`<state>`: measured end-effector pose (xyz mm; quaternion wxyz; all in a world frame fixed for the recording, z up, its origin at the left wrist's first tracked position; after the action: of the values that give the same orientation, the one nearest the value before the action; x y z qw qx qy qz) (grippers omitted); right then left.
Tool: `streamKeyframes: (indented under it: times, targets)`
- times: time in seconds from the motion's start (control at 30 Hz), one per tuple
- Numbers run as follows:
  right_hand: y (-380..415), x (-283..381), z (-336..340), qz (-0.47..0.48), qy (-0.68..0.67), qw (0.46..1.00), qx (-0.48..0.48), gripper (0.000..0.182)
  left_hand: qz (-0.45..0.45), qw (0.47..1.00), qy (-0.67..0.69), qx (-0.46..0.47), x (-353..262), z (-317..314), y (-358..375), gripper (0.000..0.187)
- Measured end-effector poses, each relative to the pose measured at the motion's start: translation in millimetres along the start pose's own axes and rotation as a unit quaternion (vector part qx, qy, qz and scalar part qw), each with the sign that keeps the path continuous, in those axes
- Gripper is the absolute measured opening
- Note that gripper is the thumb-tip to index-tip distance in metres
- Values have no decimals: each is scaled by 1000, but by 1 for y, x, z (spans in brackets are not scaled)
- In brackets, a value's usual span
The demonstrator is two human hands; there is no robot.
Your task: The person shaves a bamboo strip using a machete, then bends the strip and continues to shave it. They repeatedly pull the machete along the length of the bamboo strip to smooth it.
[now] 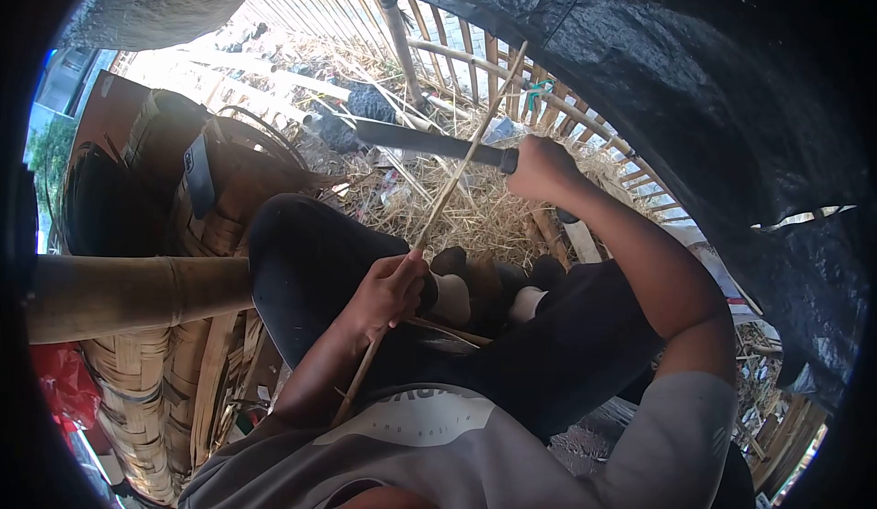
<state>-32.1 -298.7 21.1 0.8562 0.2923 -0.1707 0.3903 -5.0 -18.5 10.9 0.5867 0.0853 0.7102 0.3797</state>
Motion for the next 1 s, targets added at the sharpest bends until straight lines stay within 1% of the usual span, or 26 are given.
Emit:
streamKeyframes:
  times: [0.1,0.2,0.23,0.27,0.33,0.37,0.4,0.47,0.5,0.6,0.63,0.67,0.7,0.73,0.8,0.83,0.87,0.93,1.0]
  targets:
    - [-14,-21,21,-46,-18,998,-36,30,-15,1000,-26,-1,0,1,-1,42]
    - [3,-10,0,-31,-30,999,-3,32,-16,999,-42,-17,-8,-4,-6,42]
    - [17,7,-15,25,-49,998,-2,33,-6,1000,-24,-11,-6,-4,-6,42]
    - [23,17,-18,20,-24,999,-24,33,6,1000,-5,-6,-3,-4,-5,42]
    - [14,12,-19,1,-58,998,40,23,15,1000,7,2,-3,-2,-5,42]
    - [6,4,-13,-3,-41,999,28,30,11,1000,8,4,-4,-3,-7,43]
    - [3,2,2,4,-9,1000,-19,28,3,1000,12,4,-6,-4,-7,43]
    - [-9,-18,18,-24,-21,998,-54,27,-14,1000,-18,-4,-1,0,-9,43]
    - [-10,-21,24,-45,-32,997,-48,28,-23,999,-33,-9,-3,1,-9,43]
    - [3,-10,9,-23,-27,999,-35,30,8,999,-36,-20,-4,-4,-10,43]
    - [15,1,-10,2,-59,998,-11,30,9,1000,-20,-10,-4,-5,-8,43]
    - [29,20,-16,46,-27,998,-38,30,12,1000,-2,0,-1,-5,-3,43]
    - [25,18,-17,47,-34,998,-28,28,15,1000,12,9,0,-6,-2,43]
    - [22,15,-16,44,-47,998,-21,26,12,1000,11,7,-1,-4,-3,45]
    - [11,8,-3,20,-14,1000,4,22,6,1000,19,0,1,-3,-4,47]
    - [4,-1,4,5,-15,1000,-12,19,-3,1000,0,-3,2,-2,-4,46]
    - [-7,-13,8,3,-20,1000,-14,26,-14,1000,-19,-5,2,-1,-5,46]
    - [-9,-21,19,-59,-29,997,-33,26,-25,999,-45,-14,-3,-1,-7,45]
    - [10,-7,10,-34,-35,998,-48,28,-16,998,-62,-26,-7,-5,-8,46]
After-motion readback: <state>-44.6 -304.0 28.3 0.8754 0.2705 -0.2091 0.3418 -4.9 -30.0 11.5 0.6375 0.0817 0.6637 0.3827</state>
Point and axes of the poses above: each hand's wrist, its own y-axis away from the middle knuckle, its own z-axis out of the back of the hand, x = y × z, the point moved 8 cm from there along -y, towards the middle knuckle, and after that the axes turned 14 degrees about -y, right-handed, at the moved point
